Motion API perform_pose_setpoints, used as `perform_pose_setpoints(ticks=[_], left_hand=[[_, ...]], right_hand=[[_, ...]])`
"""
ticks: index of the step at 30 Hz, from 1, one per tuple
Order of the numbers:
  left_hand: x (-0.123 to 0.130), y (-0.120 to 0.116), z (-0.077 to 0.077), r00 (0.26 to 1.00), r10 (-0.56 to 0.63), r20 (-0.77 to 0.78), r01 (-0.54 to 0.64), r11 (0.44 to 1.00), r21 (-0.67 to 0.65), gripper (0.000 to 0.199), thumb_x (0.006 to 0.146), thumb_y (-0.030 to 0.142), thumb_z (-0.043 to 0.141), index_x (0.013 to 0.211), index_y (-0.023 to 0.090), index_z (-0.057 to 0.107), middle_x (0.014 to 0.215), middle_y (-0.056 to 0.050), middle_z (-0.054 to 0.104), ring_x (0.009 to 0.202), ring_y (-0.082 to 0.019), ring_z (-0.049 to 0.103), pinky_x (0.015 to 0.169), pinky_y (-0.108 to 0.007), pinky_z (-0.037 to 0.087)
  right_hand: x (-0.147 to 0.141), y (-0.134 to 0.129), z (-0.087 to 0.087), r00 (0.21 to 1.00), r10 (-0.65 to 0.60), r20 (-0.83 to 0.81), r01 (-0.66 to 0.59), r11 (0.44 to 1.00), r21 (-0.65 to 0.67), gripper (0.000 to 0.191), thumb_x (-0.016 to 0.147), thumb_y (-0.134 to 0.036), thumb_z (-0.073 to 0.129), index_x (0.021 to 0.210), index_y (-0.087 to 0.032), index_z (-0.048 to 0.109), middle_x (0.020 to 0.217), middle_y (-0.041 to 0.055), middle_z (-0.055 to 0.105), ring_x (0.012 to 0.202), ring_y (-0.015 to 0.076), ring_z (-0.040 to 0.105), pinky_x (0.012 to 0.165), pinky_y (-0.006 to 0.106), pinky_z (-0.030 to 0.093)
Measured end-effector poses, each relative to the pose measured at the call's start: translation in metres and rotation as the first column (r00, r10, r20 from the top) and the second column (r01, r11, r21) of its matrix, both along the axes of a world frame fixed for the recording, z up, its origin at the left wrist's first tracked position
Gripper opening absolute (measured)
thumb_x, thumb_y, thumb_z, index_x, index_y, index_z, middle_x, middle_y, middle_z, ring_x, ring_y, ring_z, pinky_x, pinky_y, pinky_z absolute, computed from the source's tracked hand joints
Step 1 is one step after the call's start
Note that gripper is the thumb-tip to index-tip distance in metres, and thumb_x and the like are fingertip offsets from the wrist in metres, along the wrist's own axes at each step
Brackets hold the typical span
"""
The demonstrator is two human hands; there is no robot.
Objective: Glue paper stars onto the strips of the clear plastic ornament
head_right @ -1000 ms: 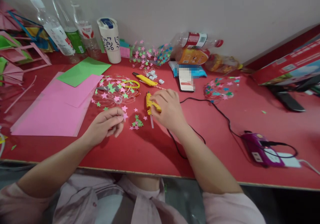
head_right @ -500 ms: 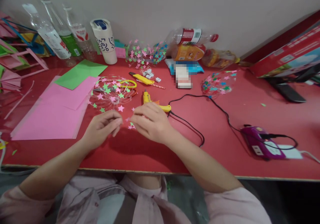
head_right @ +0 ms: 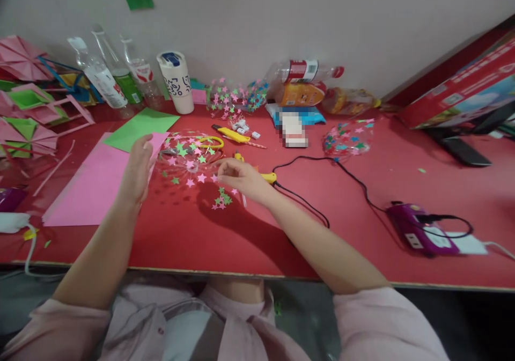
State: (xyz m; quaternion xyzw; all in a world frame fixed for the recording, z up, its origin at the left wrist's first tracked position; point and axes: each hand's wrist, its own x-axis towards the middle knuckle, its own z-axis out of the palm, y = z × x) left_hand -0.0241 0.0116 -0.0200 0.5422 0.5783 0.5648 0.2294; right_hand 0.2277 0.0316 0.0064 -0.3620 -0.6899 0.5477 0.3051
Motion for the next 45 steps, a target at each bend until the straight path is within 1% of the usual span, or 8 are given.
perform_pose_setpoints(ticks=[4,12,17,23,26,29,36,45], left_hand=[[-0.001,0.011,-0.007,0.972,-0.009,0.235,0.025,0.997,-0.066,0.057,0.083,0.068,0.034,0.124,0.029,0.044,0.139,-0.010,0.040,0.130,-0.027,0.041,0.096,-0.046,0.045],[-0.003,0.003,0.003,0.987,0.008,0.162,-0.023,0.995,0.093,0.047,0.085,0.060,0.042,0.122,0.031,0.044,0.138,-0.007,0.041,0.133,-0.022,0.037,0.108,-0.043,0.034],[0.010,-0.020,0.031,0.976,0.044,-0.214,0.007,0.973,0.231,0.032,0.082,0.041,0.058,0.111,0.027,0.054,0.127,-0.007,0.046,0.125,-0.023,0.042,0.103,-0.043,0.039],[0.022,-0.044,0.046,0.777,0.013,-0.630,0.184,0.951,0.247,0.011,0.078,0.024,0.061,0.089,0.023,0.063,0.130,-0.008,0.045,0.125,-0.027,0.041,0.106,-0.049,0.033],[0.026,-0.046,0.034,0.678,-0.047,-0.734,0.268,0.945,0.187,0.008,0.077,0.024,0.061,0.085,0.021,0.063,0.137,-0.008,0.040,0.127,-0.030,0.038,0.105,-0.053,0.032],[0.032,-0.045,0.020,0.636,-0.010,-0.772,0.247,0.950,0.191,0.012,0.078,0.029,0.061,0.087,0.021,0.063,0.142,-0.008,0.037,0.131,-0.033,0.034,0.107,-0.056,0.027],[0.047,-0.042,0.007,0.700,0.086,-0.709,0.150,0.953,0.264,0.013,0.077,0.029,0.063,0.088,0.022,0.062,0.143,-0.006,0.038,0.136,-0.031,0.027,0.114,-0.054,0.009],[0.045,-0.037,0.005,0.721,0.076,-0.688,0.145,0.955,0.257,0.003,0.077,0.026,0.063,0.080,0.028,0.063,0.134,-0.002,0.048,0.130,-0.027,0.038,0.113,-0.055,0.020]], right_hand=[[-0.008,-0.011,0.000,0.996,0.061,-0.058,-0.063,0.998,-0.027,0.015,0.075,-0.030,0.065,0.072,-0.019,0.056,0.110,0.0057,0.059,0.105,0.0182,0.058,0.092,0.038,0.043],[-0.020,-0.034,-0.003,0.993,0.114,-0.015,-0.114,0.993,0.041,0.012,0.077,-0.027,0.063,0.072,-0.019,0.056,0.118,0.0066,0.055,0.115,0.0193,0.052,0.099,0.042,0.038],[-0.021,-0.041,0.001,0.993,0.120,0.010,-0.120,0.990,0.071,0.007,0.079,-0.023,0.060,0.074,-0.019,0.057,0.127,0.0084,0.050,0.120,0.0192,0.050,0.099,0.041,0.039],[-0.015,-0.045,0.010,0.987,0.064,0.150,-0.097,0.970,0.221,0.005,0.081,-0.018,0.055,0.076,-0.020,0.056,0.123,0.0080,0.054,0.114,0.0184,0.054,0.096,0.039,0.041],[-0.014,-0.045,0.014,0.972,0.040,0.230,-0.117,0.935,0.334,0.007,0.080,-0.015,0.053,0.076,-0.020,0.055,0.120,0.0072,0.056,0.111,0.0187,0.054,0.094,0.039,0.041],[-0.014,-0.043,0.019,0.957,-0.002,0.289,-0.130,0.890,0.437,0.008,0.081,-0.014,0.052,0.076,-0.020,0.053,0.111,0.0056,0.058,0.099,0.0168,0.057,0.087,0.035,0.044],[-0.020,-0.035,0.032,0.944,-0.114,0.310,-0.116,0.764,0.634,0.009,0.081,-0.011,0.051,0.078,-0.019,0.053,0.084,0.0003,0.053,0.068,0.0096,0.048,0.063,0.023,0.040],[-0.025,-0.027,0.006,0.929,-0.144,0.340,-0.192,0.597,0.779,0.011,0.087,-0.015,0.046,0.081,-0.019,0.054,0.076,0.0004,0.054,0.068,0.0106,0.051,0.058,0.022,0.037]])
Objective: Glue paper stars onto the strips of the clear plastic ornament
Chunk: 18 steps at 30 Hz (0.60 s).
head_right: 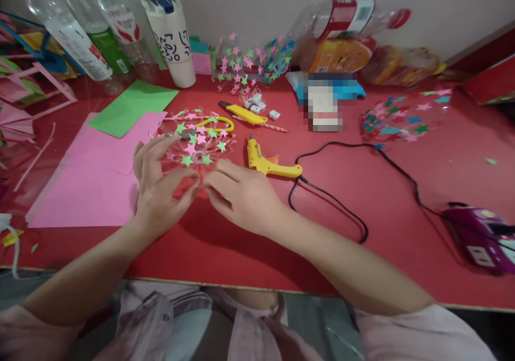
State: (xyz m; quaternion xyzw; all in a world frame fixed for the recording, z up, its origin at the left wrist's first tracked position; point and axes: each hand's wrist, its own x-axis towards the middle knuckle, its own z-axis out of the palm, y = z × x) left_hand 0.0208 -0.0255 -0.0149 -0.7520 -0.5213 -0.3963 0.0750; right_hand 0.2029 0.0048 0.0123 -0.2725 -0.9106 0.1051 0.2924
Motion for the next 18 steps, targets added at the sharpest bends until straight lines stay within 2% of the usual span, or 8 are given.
perform_pose_setpoints(ticks=[4,9,18], left_hand=[[-0.002,-0.002,0.004,1.000,-0.017,0.005,0.017,0.998,-0.058,0.006,0.076,0.025,0.063,0.082,0.027,0.062,0.133,-0.003,0.048,0.130,-0.027,0.037,0.112,-0.055,0.021],[-0.002,-0.004,0.004,0.998,-0.058,0.039,0.062,0.994,-0.092,0.006,0.076,0.022,0.061,0.082,0.025,0.062,0.135,-0.003,0.047,0.129,-0.029,0.037,0.112,-0.056,0.020],[-0.002,-0.005,0.004,0.997,-0.060,-0.059,0.057,0.997,-0.053,0.011,0.073,0.024,0.064,0.083,0.024,0.058,0.133,-0.007,0.046,0.128,-0.029,0.039,0.113,-0.054,0.021]], right_hand=[[-0.001,0.003,-0.007,0.997,-0.010,0.072,0.001,0.992,0.124,0.015,0.089,-0.016,0.045,0.080,-0.018,0.056,0.070,-0.0008,0.053,0.061,0.0091,0.047,0.052,0.022,0.032],[-0.003,0.004,-0.011,0.993,-0.034,0.118,0.006,0.974,0.228,0.019,0.089,-0.016,0.043,0.077,-0.018,0.057,0.067,-0.0014,0.052,0.058,0.0090,0.043,0.051,0.022,0.032],[-0.003,0.005,-0.013,0.990,-0.033,0.140,-0.008,0.959,0.284,0.021,0.090,-0.017,0.043,0.074,-0.020,0.057,0.064,-0.0021,0.054,0.056,0.0092,0.044,0.050,0.023,0.034]])
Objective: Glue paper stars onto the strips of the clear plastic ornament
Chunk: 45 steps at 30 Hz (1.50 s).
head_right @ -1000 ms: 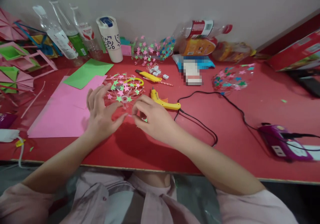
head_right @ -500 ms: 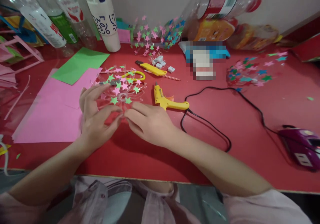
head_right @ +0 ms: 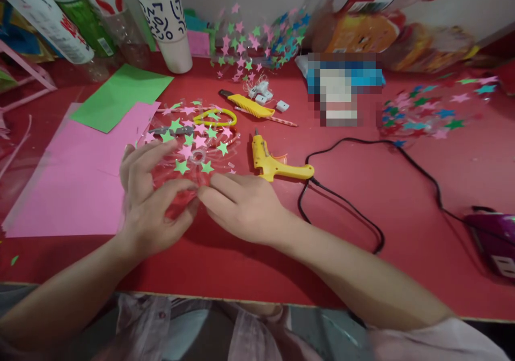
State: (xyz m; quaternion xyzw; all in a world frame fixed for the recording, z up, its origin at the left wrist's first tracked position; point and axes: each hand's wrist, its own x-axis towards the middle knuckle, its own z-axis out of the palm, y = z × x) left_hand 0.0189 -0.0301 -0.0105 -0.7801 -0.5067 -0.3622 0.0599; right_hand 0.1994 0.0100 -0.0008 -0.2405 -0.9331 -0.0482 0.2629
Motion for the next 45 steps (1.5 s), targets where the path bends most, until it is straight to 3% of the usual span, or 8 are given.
perform_pose_setpoints(ticks=[8,13,20,28,38,45], left_hand=[[0.0007,-0.0001,-0.0008,0.995,-0.028,0.095,0.030,0.999,-0.026,0.004,0.078,0.024,0.059,0.081,0.028,0.059,0.135,0.001,0.048,0.130,-0.024,0.038,0.116,-0.050,0.016],[0.0009,0.0003,-0.0006,1.000,-0.003,0.019,0.002,1.000,0.025,0.007,0.076,0.022,0.060,0.082,0.027,0.059,0.134,-0.001,0.048,0.129,-0.024,0.040,0.115,-0.051,0.020],[0.0006,-0.0004,0.0006,0.993,-0.026,0.113,0.032,0.998,-0.049,0.007,0.077,0.022,0.057,0.081,0.026,0.061,0.132,-0.001,0.050,0.128,-0.026,0.040,0.114,-0.055,0.018],[0.0002,-0.0004,0.0013,0.993,-0.038,0.108,0.048,0.995,-0.092,0.010,0.079,0.019,0.054,0.084,0.025,0.061,0.137,-0.004,0.046,0.128,-0.029,0.040,0.110,-0.056,0.023],[-0.0010,0.0010,0.0032,0.983,-0.009,0.185,0.040,0.985,-0.166,0.006,0.080,0.022,0.056,0.079,0.027,0.061,0.139,0.000,0.046,0.132,-0.028,0.034,0.112,-0.056,0.020],[-0.0042,0.0039,0.0022,0.986,-0.010,0.168,0.037,0.987,-0.158,0.004,0.079,0.027,0.059,0.078,0.022,0.059,0.143,-0.004,0.040,0.132,-0.031,0.035,0.111,-0.058,0.022]], right_hand=[[-0.0001,-0.0019,-0.0008,1.000,-0.010,-0.007,0.010,0.999,-0.030,0.018,0.089,-0.016,0.045,0.078,-0.020,0.058,0.066,-0.0025,0.054,0.059,0.0097,0.046,0.052,0.024,0.035],[-0.0014,-0.0022,-0.0002,0.999,-0.027,-0.023,0.026,0.999,-0.033,0.018,0.089,-0.016,0.044,0.077,-0.020,0.057,0.065,-0.0018,0.057,0.057,0.0094,0.046,0.051,0.024,0.035],[-0.0016,-0.0032,-0.0012,0.995,-0.044,-0.085,0.033,0.992,-0.124,0.014,0.088,-0.015,0.045,0.085,-0.020,0.057,0.070,-0.0009,0.058,0.060,0.0098,0.052,0.053,0.023,0.037],[-0.0042,-0.0030,-0.0024,0.988,-0.083,-0.129,0.052,0.973,-0.225,0.009,0.089,-0.018,0.047,0.087,-0.019,0.056,0.069,-0.0009,0.059,0.058,0.0091,0.053,0.052,0.021,0.039],[-0.0056,-0.0017,-0.0019,0.989,-0.078,-0.121,0.049,0.973,-0.227,0.011,0.090,-0.018,0.046,0.086,-0.019,0.056,0.070,-0.0009,0.060,0.059,0.0082,0.053,0.053,0.020,0.038],[-0.0056,-0.0018,-0.0020,0.989,-0.072,-0.128,0.043,0.976,-0.215,0.010,0.089,-0.016,0.047,0.087,-0.016,0.057,0.070,-0.0003,0.061,0.060,0.0083,0.054,0.054,0.020,0.040]])
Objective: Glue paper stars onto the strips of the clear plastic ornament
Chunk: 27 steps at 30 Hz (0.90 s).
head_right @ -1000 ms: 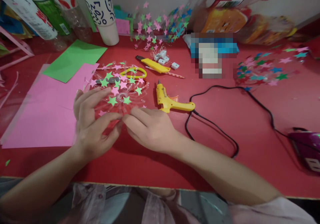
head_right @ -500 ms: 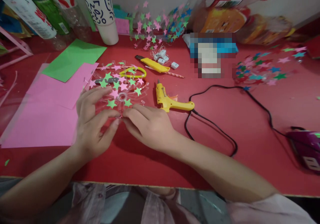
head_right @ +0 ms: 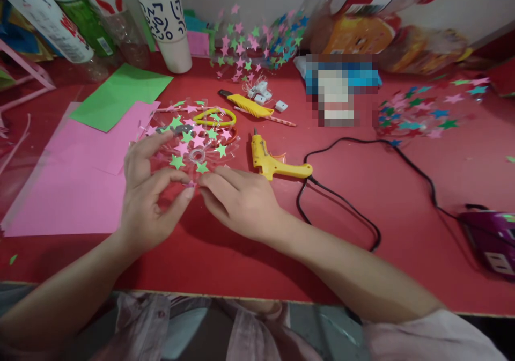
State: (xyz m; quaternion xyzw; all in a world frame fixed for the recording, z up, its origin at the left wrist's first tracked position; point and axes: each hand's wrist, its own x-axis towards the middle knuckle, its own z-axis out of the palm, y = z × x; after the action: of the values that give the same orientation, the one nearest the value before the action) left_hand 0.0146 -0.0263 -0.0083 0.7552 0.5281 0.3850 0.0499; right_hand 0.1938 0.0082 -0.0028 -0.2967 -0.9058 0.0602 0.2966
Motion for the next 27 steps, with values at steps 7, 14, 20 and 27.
perform_pose_setpoints(ticks=[7,14,20,27], left_hand=[[0.0007,0.0035,-0.0044,1.000,0.021,0.009,-0.021,0.999,0.033,0.009,0.084,0.025,0.053,0.078,0.023,0.058,0.146,-0.002,0.036,0.135,-0.030,0.030,0.114,-0.055,0.018],[0.0007,0.0076,-0.0073,1.000,0.005,0.019,-0.007,0.995,0.101,0.012,0.085,0.025,0.052,0.075,0.021,0.056,0.151,0.001,0.030,0.140,-0.029,0.022,0.114,-0.055,0.013],[0.0021,0.0066,-0.0079,1.000,-0.003,-0.010,0.003,0.997,0.073,0.010,0.086,0.024,0.049,0.077,0.023,0.052,0.145,-0.003,0.039,0.142,-0.029,0.016,0.115,-0.059,0.008],[0.0015,0.0058,-0.0093,0.998,-0.010,-0.067,0.016,0.996,0.085,0.007,0.087,0.021,0.049,0.080,0.025,0.049,0.136,-0.007,0.047,0.141,-0.028,0.020,0.113,-0.060,0.013]], right_hand=[[-0.0002,0.0010,-0.0012,1.000,-0.015,0.017,0.015,0.999,0.031,0.013,0.090,-0.017,0.046,0.086,-0.016,0.059,0.069,-0.0004,0.061,0.059,0.0083,0.054,0.053,0.019,0.038],[-0.0002,0.0025,-0.0022,1.000,-0.017,0.018,0.016,0.997,0.079,0.014,0.089,-0.016,0.047,0.083,-0.014,0.060,0.068,-0.0002,0.061,0.059,0.0083,0.054,0.052,0.019,0.037],[-0.0004,0.0022,-0.0023,0.999,-0.029,0.022,0.027,0.994,0.110,0.014,0.088,-0.015,0.048,0.083,-0.014,0.060,0.066,-0.0010,0.059,0.057,0.0076,0.051,0.050,0.019,0.035],[-0.0014,0.0028,-0.0018,0.999,-0.032,0.028,0.028,0.992,0.120,0.014,0.089,-0.016,0.048,0.083,-0.014,0.060,0.065,-0.0014,0.059,0.056,0.0077,0.050,0.050,0.019,0.035]])
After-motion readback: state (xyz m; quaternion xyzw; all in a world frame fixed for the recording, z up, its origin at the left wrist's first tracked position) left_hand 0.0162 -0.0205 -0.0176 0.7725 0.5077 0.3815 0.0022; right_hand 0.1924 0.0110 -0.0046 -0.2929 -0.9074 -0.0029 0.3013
